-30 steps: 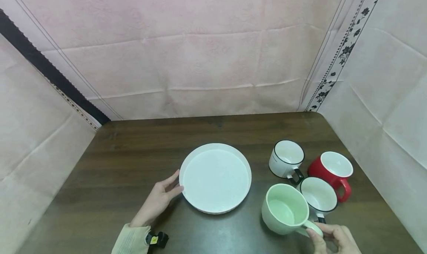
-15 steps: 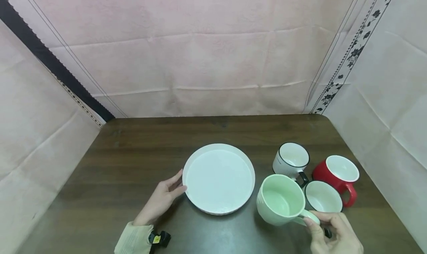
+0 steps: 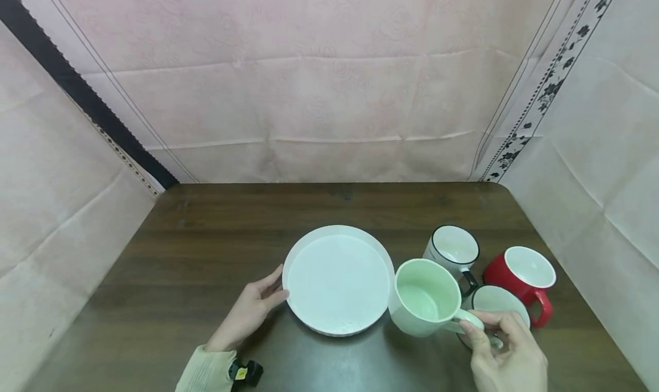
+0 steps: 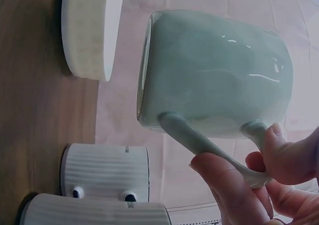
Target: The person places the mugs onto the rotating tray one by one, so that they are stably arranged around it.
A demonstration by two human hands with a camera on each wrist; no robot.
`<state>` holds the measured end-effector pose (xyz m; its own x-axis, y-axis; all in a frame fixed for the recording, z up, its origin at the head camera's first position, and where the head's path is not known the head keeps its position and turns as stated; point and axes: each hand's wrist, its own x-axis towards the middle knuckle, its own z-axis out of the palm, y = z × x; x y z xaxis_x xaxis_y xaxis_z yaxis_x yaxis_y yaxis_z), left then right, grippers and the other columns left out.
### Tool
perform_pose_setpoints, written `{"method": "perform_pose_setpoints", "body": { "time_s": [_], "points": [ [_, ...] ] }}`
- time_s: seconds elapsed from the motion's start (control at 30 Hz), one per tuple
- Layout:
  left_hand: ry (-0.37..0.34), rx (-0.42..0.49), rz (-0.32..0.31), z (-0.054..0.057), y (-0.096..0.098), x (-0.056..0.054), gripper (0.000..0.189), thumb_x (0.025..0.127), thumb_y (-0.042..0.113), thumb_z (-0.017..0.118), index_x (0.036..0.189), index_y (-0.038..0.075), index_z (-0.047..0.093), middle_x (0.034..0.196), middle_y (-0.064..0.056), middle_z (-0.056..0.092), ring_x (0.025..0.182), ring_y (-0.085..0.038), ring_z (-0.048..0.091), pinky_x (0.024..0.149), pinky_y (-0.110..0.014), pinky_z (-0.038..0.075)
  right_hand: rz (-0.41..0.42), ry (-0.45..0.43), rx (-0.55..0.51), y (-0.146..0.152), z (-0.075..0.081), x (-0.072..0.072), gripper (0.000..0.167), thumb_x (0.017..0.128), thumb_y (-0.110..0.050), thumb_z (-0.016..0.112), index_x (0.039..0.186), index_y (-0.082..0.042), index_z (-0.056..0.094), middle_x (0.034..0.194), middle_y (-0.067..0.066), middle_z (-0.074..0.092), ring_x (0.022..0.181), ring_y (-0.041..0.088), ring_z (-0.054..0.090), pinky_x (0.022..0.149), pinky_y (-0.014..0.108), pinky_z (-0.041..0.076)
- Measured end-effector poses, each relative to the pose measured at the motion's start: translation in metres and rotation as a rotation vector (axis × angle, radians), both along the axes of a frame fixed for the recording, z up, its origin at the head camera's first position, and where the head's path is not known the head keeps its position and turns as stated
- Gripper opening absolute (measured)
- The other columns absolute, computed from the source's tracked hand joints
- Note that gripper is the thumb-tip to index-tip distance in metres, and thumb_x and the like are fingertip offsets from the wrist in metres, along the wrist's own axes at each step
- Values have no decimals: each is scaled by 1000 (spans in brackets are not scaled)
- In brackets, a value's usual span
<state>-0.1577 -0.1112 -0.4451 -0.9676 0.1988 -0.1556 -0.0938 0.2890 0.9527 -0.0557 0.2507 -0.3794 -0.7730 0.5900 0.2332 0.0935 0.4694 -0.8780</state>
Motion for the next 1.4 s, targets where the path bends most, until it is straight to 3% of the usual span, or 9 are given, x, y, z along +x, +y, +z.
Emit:
{"method": "perform_pose_setpoints", "body": {
  "time_s": [0.1, 0.37, 0.5, 0.8, 1.4],
  "points": [
    [3, 2, 0, 0, 0, 0, 63, 97, 21, 62, 150, 6, 32, 156, -12, 27, 135, -24, 40, 102, -35, 42, 26, 8, 2, 0, 2, -3, 26, 72, 12, 80, 93, 4, 68, 85, -14, 62, 58, -3, 64, 52, 12, 51],
    [17, -9, 0, -1, 0, -1, 63, 96, 21, 63, 150, 6, 33, 155, -12, 28, 135, -24, 40, 103, -37, 41, 128, 48, -58, -5, 5, -14, 26, 76, 14, 75, 99, 9, 65, 93, 1, 60, 74, 1, 67, 61, 18, 55],
    [21, -11, 0, -1, 0, -2, 63, 96, 21, 63, 150, 6, 34, 155, -12, 29, 135, -24, 40, 104, -38, 41, 146, 42, -75, -6, 6, -18, 25, 77, 13, 75, 99, 8, 65, 92, 0, 60, 69, 2, 68, 61, 20, 56],
    [27, -11, -1, 1, 0, -1, 62, 96, 20, 63, 150, 6, 35, 154, -12, 31, 135, -25, 41, 104, -38, 41, 191, 73, 31, -9, 7, -25, 23, 76, 12, 77, 96, 6, 68, 90, -2, 61, 70, 0, 66, 59, 18, 55],
    [16, -3, 3, -4, -2, -1, 62, 96, 23, 63, 150, 7, 36, 155, -11, 31, 135, -26, 41, 104, -39, 41, 257, 62, 16, -16, 0, -40, 25, 77, 9, 76, 100, 6, 65, 94, -1, 58, 76, -2, 66, 63, 18, 55]
  ]
}}
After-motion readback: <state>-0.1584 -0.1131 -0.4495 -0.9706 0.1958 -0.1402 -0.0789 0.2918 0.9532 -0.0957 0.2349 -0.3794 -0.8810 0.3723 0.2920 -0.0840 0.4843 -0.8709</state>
